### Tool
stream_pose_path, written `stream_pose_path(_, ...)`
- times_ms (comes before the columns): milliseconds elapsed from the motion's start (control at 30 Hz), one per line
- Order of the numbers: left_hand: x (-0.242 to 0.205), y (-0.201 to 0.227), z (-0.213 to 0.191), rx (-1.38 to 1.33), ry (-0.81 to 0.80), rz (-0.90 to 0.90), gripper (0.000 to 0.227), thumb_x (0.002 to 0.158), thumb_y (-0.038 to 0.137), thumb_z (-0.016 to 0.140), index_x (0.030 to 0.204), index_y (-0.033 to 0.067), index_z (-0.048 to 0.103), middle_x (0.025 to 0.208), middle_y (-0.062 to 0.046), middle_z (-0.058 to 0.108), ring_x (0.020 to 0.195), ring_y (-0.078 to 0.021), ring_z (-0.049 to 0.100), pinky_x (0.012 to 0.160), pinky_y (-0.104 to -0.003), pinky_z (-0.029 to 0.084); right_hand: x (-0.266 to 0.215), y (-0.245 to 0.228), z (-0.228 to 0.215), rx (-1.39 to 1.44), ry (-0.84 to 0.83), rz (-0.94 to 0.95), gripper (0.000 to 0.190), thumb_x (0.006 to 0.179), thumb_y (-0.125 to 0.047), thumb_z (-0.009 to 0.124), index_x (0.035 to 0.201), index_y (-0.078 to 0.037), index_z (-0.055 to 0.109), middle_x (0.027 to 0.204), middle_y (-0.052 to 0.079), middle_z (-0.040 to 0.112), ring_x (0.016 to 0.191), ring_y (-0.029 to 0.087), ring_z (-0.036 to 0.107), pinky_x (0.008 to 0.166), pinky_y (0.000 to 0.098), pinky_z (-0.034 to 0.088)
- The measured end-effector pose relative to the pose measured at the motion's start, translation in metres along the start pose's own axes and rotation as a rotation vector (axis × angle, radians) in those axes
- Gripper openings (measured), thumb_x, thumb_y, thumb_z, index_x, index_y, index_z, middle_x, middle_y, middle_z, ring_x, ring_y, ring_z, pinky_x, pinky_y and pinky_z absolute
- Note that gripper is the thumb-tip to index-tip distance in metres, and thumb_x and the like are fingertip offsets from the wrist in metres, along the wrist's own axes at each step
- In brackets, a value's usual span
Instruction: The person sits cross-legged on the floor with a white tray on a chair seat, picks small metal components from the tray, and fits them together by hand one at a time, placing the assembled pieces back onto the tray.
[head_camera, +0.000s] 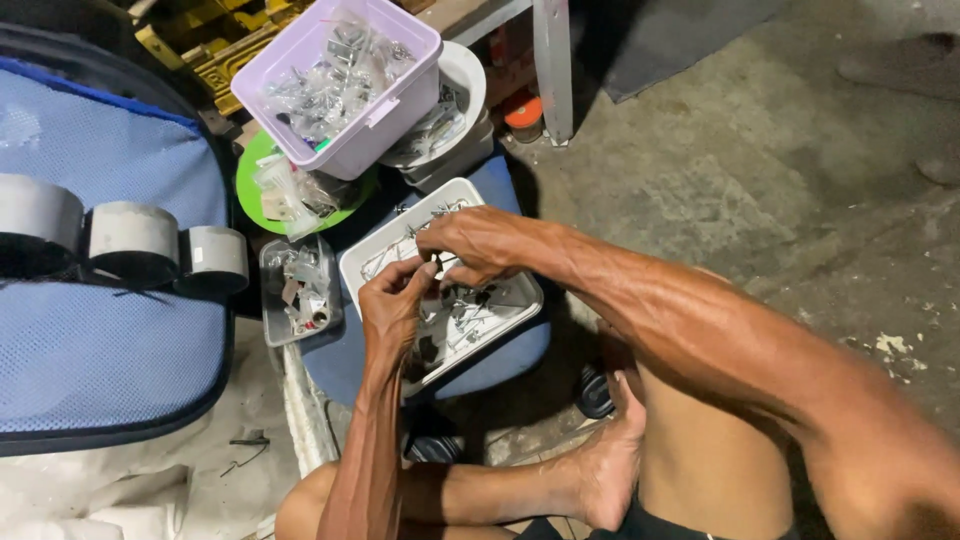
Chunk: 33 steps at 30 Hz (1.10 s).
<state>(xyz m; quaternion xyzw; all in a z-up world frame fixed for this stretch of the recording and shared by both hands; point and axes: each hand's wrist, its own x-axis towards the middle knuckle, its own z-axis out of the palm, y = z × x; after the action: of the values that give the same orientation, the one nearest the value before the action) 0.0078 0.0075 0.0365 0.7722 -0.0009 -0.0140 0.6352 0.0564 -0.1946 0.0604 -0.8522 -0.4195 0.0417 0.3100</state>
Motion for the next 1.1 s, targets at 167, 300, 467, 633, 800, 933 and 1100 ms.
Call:
stream_pose_path(167, -0.014, 0.014, 0.002, -0.208, 0.038, -0.107, 0.030, 0.087, 0.013, 0.080, 0.109, -0.0063, 0.074, 0.079, -0.018, 0.074, 0.068, -0.0166, 0.069, 0.068, -0.027, 0.062, 0.012, 0.022, 0.020, 0.084, 0.020, -0.009, 0.027, 0.089, -0.012, 0.071, 0.114, -0.007, 0.062, 0.094, 0.021, 0.072, 0.091, 0.042, 0.072, 0.084, 0.0578, 0.058)
stream_pose_path(300, -0.016, 0.007, 0.000, -0.273, 0.076, -0.085, 0.031, 0.086, 0.011, 0.081, 0.108, -0.0092, 0.071, 0.085, -0.022, 0.074, 0.072, -0.0223, 0.074, 0.070, -0.031, 0.065, 0.008, 0.017, 0.013, 0.164, -0.007, -0.007, 0.020, 0.086, -0.005, 0.066, 0.106, -0.004, 0.062, 0.088, 0.020, 0.073, 0.083, 0.041, 0.073, 0.081, 0.0544, 0.060)
stream_pose_path(467, -0.016, -0.013, -0.006, -0.016, 0.113, 0.062, 0.022, 0.087, 0.013, 0.082, 0.100, -0.0030, 0.076, 0.076, -0.018, 0.075, 0.065, -0.0175, 0.072, 0.063, -0.028, 0.061, 0.010, 0.031, 0.005, 0.058, -0.020, 0.018, 0.014, 0.080, -0.007, 0.067, 0.094, -0.006, 0.063, 0.077, 0.017, 0.071, 0.076, 0.040, 0.073, 0.072, 0.0536, 0.059)
stream_pose_path(633, -0.031, -0.016, -0.004, 0.164, -0.005, 0.092, 0.019, 0.088, 0.018, 0.081, 0.099, 0.0026, 0.079, 0.084, -0.017, 0.076, 0.072, -0.0166, 0.066, 0.065, -0.031, 0.056, 0.001, 0.031, 0.003, 0.093, -0.072, 0.169, 0.016, 0.082, -0.005, 0.068, 0.098, -0.004, 0.072, 0.086, 0.021, 0.075, 0.084, 0.040, 0.075, 0.078, 0.0516, 0.061)
stream_pose_path(800, -0.016, -0.027, 0.012, 0.493, -0.126, 0.336, 0.018, 0.091, 0.013, 0.078, 0.105, 0.0020, 0.077, 0.091, -0.020, 0.074, 0.078, -0.0269, 0.069, 0.069, -0.036, 0.058, 0.000, 0.028, 0.004, -0.092, -0.065, 0.207, 0.019, 0.086, -0.018, 0.070, 0.102, -0.009, 0.073, 0.092, 0.018, 0.076, 0.092, 0.041, 0.074, 0.085, 0.0564, 0.059)
stream_pose_path(933, -0.003, -0.043, 0.029, 0.644, -0.233, 0.412, 0.014, 0.085, 0.014, 0.082, 0.096, 0.0064, 0.078, 0.084, -0.015, 0.073, 0.078, -0.0265, 0.069, 0.072, -0.038, 0.056, -0.006, 0.020, -0.002, -0.133, -0.064, 0.235, 0.020, 0.088, -0.023, 0.069, 0.103, -0.012, 0.075, 0.092, 0.017, 0.076, 0.094, 0.040, 0.074, 0.087, 0.0558, 0.058)
stream_pose_path(1100, 0.002, -0.073, 0.039, 0.610, -0.270, 0.353, 0.004, 0.083, 0.014, 0.077, 0.085, 0.0106, 0.077, 0.074, -0.013, 0.072, 0.072, -0.0340, 0.071, 0.067, -0.045, 0.056, -0.012, 0.022, -0.008, -0.147, -0.082, 0.244, 0.026, 0.088, -0.027, 0.066, 0.107, -0.012, 0.074, 0.100, 0.020, 0.076, 0.098, 0.042, 0.073, 0.089, 0.0561, 0.058)
